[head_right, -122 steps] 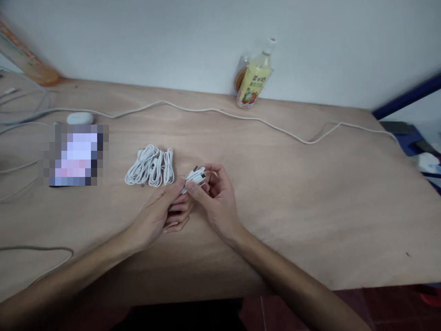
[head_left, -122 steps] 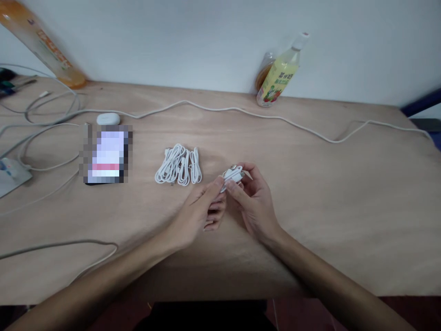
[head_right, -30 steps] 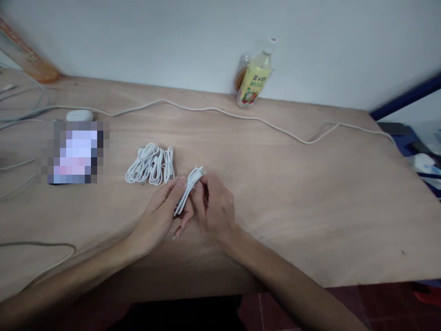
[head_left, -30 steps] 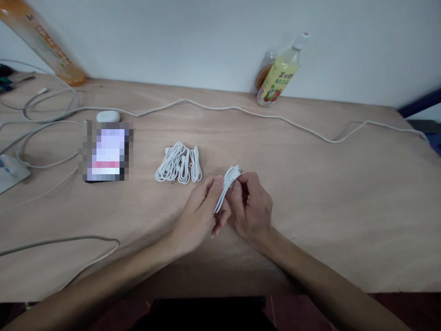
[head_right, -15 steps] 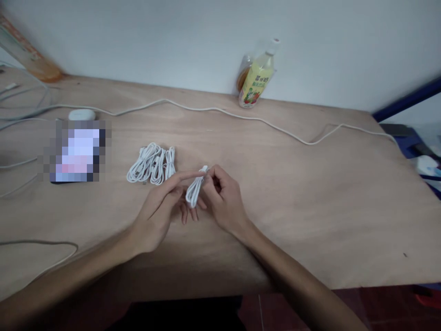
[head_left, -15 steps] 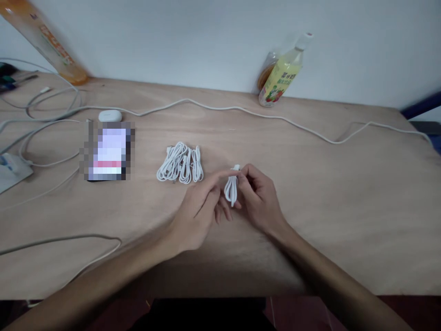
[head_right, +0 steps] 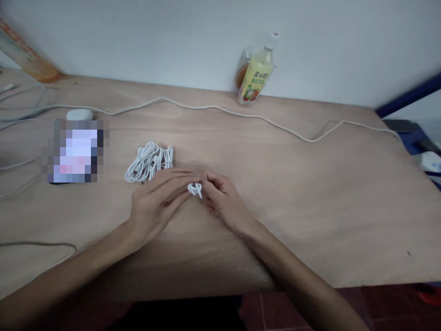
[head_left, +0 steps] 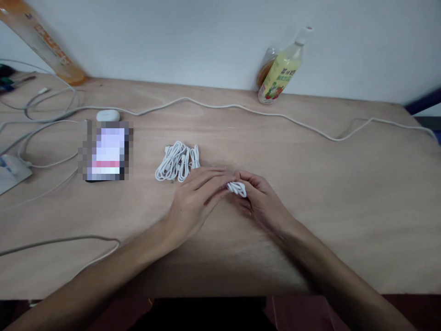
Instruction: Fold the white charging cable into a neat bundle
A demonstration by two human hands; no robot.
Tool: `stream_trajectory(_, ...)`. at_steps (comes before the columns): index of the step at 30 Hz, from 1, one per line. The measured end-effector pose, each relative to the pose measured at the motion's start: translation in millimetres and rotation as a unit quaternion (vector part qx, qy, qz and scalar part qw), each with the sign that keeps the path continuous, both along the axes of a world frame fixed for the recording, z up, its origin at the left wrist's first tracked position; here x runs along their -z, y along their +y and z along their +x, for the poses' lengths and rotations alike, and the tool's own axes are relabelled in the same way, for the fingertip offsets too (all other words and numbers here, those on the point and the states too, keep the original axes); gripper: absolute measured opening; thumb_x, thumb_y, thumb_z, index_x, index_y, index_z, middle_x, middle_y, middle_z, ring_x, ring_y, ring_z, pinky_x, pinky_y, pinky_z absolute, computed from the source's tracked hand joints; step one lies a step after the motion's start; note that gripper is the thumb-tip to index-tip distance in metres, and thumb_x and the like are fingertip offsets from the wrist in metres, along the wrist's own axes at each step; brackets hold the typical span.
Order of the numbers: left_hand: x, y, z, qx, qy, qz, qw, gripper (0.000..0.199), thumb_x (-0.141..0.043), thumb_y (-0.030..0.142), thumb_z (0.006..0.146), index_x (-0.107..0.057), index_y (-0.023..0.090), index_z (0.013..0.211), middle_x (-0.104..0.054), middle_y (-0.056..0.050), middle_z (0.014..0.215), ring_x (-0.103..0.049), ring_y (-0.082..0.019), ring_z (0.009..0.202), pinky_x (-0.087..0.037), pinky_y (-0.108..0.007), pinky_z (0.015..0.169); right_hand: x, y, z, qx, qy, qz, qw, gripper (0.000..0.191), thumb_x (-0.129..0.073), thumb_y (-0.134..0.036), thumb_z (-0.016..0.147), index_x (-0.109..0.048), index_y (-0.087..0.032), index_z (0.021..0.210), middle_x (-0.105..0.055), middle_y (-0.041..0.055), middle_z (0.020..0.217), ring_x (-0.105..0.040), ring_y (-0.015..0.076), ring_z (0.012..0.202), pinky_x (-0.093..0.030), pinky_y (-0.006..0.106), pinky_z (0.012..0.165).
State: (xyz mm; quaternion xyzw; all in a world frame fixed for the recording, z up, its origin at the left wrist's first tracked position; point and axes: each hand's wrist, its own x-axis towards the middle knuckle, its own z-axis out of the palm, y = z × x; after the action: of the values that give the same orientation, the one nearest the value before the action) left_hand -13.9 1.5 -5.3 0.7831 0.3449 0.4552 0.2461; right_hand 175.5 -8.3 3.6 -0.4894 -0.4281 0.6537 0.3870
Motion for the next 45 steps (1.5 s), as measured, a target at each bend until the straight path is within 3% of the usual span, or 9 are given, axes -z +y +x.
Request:
stream_trajectory(7,-9.9,4.8,6.2,0.01,-0.102,-0.24,0.965,0.012,-0.075,0.027,0.104,-0.086,0.022,0.106,-0.086,-0.004,0.103,-0.079,-0.021,0.098,-0.06,-0.032,0.094,-5.1,2.3,0.6,-0.018,-0.088,0.178,0.98,0.032,-0.059,-0.044,0.106,-0.055,-0.025,0.08,-0.056,0.0002,0.082,-0.052,0.0185,0.079,-0.045,0.034,0.075)
stream_trajectory(13,-18.6,10.0,7.8,0.038,-0.192,-0.389,0.9,0.023,-0.084,0.04,0.095,-0.087,0.018,0.098,-0.084,-0.005,0.092,-0.071,-0.018,0.086,-0.057,-0.027,0.08,-5.3,-1.8,-0.5,-0.009,-0.172,0.277,0.945,0.027,-0.053,-0.031,0.109,-0.051,-0.026,0.083,-0.054,-0.0041,0.072,-0.046,0.0146,0.064,-0.038,0.03,0.062)
stream_trajectory(23,-13.7,9.4,9.3,0.111,-0.292,-0.526,0.791,0.039,-0.091,0.042,0.088,-0.088,0.018,0.119,-0.084,-0.006,0.089,-0.073,-0.017,0.074,-0.064,-0.032,0.074,7.4,2.9,11.7,-0.004,-0.313,0.557,0.769,0.02,-0.052,-0.009,0.106,-0.054,-0.025,0.094,-0.061,-0.0029,0.077,-0.051,0.0136,0.062,-0.038,0.028,0.058)
stream_trajectory(26,-14.0,9.0,7.7,0.115,-0.295,-0.528,0.788,0.05,-0.09,0.04,0.09,-0.082,0.018,0.135,-0.084,-0.005,0.089,-0.075,-0.018,0.075,-0.065,-0.032,0.073,5.6,3.1,12.0,-0.003,-0.309,0.568,0.763,0.02,-0.053,-0.008,0.106,-0.054,-0.025,0.094,-0.061,-0.0031,0.078,-0.052,0.0133,0.062,-0.038,0.029,0.057)
stream_trajectory(29,-15.4,8.9,5.6,0.122,-0.29,-0.506,0.803,0.064,-0.085,0.04,0.097,-0.068,0.021,0.156,-0.084,-0.003,0.086,-0.078,-0.019,0.076,-0.066,-0.031,0.073,2.8,0.9,9.4,0.0,-0.27,0.51,0.817,0.022,-0.052,-0.01,0.108,-0.053,-0.026,0.093,-0.062,-0.0045,0.077,-0.053,0.0123,0.063,-0.039,0.028,0.059)
stream_trajectory(32,-15.4,7.9,3.3,0.12,-0.248,-0.435,0.857,0.057,-0.074,0.037,0.106,-0.063,0.023,0.16,-0.084,-0.001,0.084,-0.08,-0.018,0.077,-0.066,-0.028,0.074,0.7,-1.7,6.5,-0.001,-0.192,0.407,0.893,0.022,-0.051,-0.017,0.111,-0.053,-0.026,0.091,-0.064,-0.005,0.076,-0.056,0.0125,0.064,-0.041,0.028,0.062)
stream_trajectory(38,-6.9,3.5,-1.8,0.025,-0.035,-0.063,0.997,0.038,-0.063,0.013,0.108,-0.077,0.028,0.141,-0.081,-0.007,0.123,-0.079,-0.018,0.106,-0.065,-0.031,0.095,-5.8,-2.0,4.8,0.022,-0.078,0.264,0.961,0.029,-0.057,-0.032,0.111,-0.057,-0.024,0.083,-0.054,-0.0041,0.075,-0.045,0.014,0.066,-0.04,0.031,0.066)
stream_trajectory(41,-4.1,3.4,-3.7,-0.024,0.021,0.102,0.994,0.039,-0.073,0.007,0.102,-0.078,0.028,0.134,-0.075,-0.007,0.127,-0.075,-0.019,0.113,-0.066,-0.035,0.097,-8.3,-1.5,4.2,0.021,-0.035,0.22,0.975,0.029,-0.061,-0.038,0.11,-0.062,-0.024,0.084,-0.051,-0.0047,0.073,-0.041,0.0141,0.064,-0.037,0.031,0.064)
stream_trajectory(45,-4.7,4.9,-5.7,-0.015,0.027,0.17,0.985,0.034,-0.08,0.007,0.099,-0.076,0.022,0.129,-0.079,-0.01,0.128,-0.078,-0.021,0.117,-0.067,-0.038,0.101,-7.9,-1.1,2.3,0.013,0.0,0.175,0.984,0.033,-0.065,-0.044,0.107,-0.062,-0.024,0.082,-0.049,-0.0056,0.069,-0.036,0.0137,0.061,-0.032,0.03,0.059)
